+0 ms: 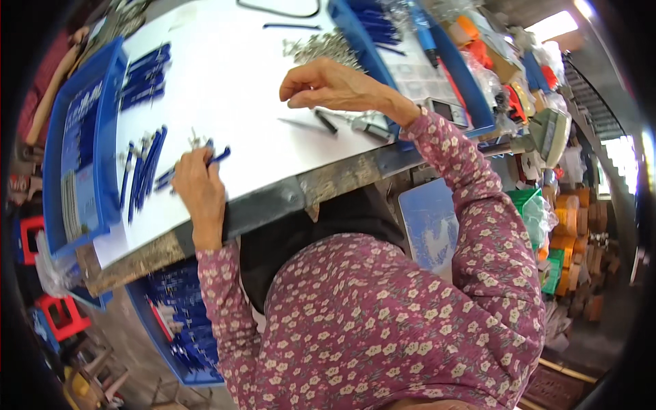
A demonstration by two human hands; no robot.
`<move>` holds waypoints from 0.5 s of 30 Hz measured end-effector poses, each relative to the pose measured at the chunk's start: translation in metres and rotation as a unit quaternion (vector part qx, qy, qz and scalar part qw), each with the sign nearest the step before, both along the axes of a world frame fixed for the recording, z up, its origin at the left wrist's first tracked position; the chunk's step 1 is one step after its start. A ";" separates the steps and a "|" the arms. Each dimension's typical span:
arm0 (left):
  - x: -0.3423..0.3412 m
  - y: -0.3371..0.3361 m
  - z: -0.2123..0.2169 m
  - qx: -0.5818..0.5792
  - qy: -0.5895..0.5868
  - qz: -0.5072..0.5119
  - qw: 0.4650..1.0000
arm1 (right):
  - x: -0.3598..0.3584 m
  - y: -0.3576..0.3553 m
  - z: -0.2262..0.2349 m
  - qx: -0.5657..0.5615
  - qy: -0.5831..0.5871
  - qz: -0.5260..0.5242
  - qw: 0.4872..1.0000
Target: Assembling small metal clips onto blue plastic pen bodies and organizing them on a workbench.
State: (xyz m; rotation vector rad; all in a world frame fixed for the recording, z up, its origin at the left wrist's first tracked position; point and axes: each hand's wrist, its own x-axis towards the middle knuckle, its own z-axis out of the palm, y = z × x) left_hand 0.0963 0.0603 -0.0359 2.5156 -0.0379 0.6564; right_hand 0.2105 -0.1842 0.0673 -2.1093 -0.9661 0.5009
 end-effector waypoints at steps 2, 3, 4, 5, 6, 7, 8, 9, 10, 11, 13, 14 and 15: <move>-0.002 -0.003 0.003 0.014 0.001 -0.020 1.000 | 0.006 -0.032 0.001 0.056 0.007 -0.063 0.996; -0.002 -0.002 0.005 0.012 -0.012 -0.043 0.999 | 0.012 -0.044 0.002 0.083 0.016 -0.086 0.993; -0.002 -0.006 0.007 0.011 -0.016 -0.056 0.998 | 0.018 -0.061 0.004 0.111 0.024 -0.112 0.987; -0.003 -0.008 0.009 0.022 -0.024 -0.064 0.997 | 0.028 -0.076 0.004 0.133 0.052 -0.143 0.979; -0.004 -0.010 0.010 0.034 -0.032 -0.072 0.996 | 0.037 -0.091 0.004 0.154 0.071 -0.204 0.964; -0.004 -0.014 0.013 0.036 -0.038 -0.082 0.995 | 0.048 -0.110 0.001 0.134 0.025 -0.243 0.960; -0.006 -0.019 0.017 0.040 -0.029 -0.081 0.995 | 0.061 -0.129 -0.004 0.113 -0.018 -0.281 0.953; -0.008 -0.022 0.021 0.042 -0.020 -0.079 0.996 | 0.073 -0.146 -0.009 0.117 -0.023 -0.286 0.951; -0.006 -0.021 0.016 0.048 -0.028 -0.081 0.995 | 0.091 -0.158 -0.025 0.077 -0.081 -0.319 0.941; -0.007 -0.021 0.016 0.061 -0.025 -0.089 0.994 | 0.104 -0.169 -0.039 0.033 -0.132 -0.351 0.926; -0.006 -0.022 0.013 0.082 -0.008 -0.114 0.990 | 0.130 -0.196 -0.076 0.000 -0.213 -0.360 0.908; -0.006 -0.022 0.013 0.087 -0.010 -0.118 0.989 | 0.133 -0.198 -0.081 -0.035 -0.287 -0.358 0.888; -0.006 -0.023 0.012 0.089 0.020 -0.110 0.990 | 0.136 -0.199 -0.088 -0.089 -0.293 -0.376 0.875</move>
